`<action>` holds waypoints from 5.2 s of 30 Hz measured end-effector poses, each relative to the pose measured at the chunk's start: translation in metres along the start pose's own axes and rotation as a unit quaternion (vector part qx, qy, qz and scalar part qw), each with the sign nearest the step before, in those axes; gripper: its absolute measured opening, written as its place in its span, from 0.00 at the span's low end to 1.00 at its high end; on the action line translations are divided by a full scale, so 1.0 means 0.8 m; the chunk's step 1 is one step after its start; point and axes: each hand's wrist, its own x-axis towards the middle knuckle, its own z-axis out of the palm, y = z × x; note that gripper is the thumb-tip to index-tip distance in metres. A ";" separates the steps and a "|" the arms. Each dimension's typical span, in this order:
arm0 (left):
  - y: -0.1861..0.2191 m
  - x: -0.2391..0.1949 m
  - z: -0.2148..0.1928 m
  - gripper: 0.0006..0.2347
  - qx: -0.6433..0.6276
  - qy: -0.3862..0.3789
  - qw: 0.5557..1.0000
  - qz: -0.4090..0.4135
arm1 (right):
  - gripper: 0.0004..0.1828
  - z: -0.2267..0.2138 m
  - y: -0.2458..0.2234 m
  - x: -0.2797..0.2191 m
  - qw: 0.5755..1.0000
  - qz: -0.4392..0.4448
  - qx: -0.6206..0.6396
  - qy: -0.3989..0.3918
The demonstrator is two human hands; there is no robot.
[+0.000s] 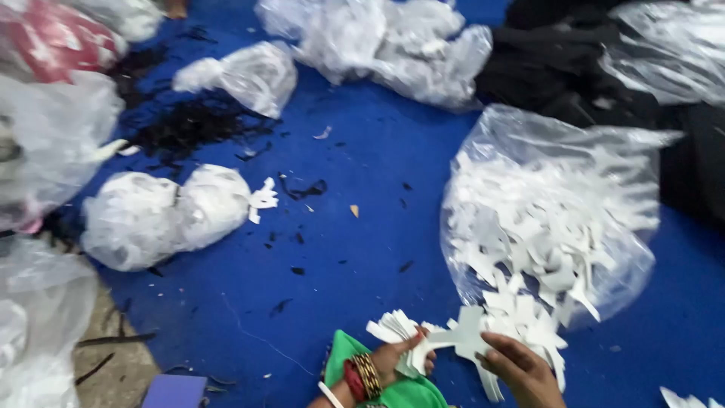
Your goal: The person sorts and stacks white shoe lining or stiffener components from a pile into organized stacks while sitting on a blue floor.
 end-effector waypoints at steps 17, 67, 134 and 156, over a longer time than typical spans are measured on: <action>0.022 -0.021 0.046 0.14 0.150 0.045 0.987 -0.026 | 0.33 0.049 -0.048 -0.028 0.992 -0.048 -0.018 0.116; 0.019 -0.018 0.036 0.14 0.127 0.034 0.991 0.009 | 0.07 0.042 -0.005 -0.029 0.778 -0.159 -0.590 0.143; 0.022 -0.035 0.061 0.26 0.167 -0.015 0.985 -0.036 | 0.12 0.108 -0.018 -0.037 0.975 -0.108 -0.180 -0.069; 0.023 -0.021 0.040 0.13 0.064 -0.025 0.998 0.012 | 0.18 0.061 -0.029 -0.047 0.802 -0.133 -0.547 0.201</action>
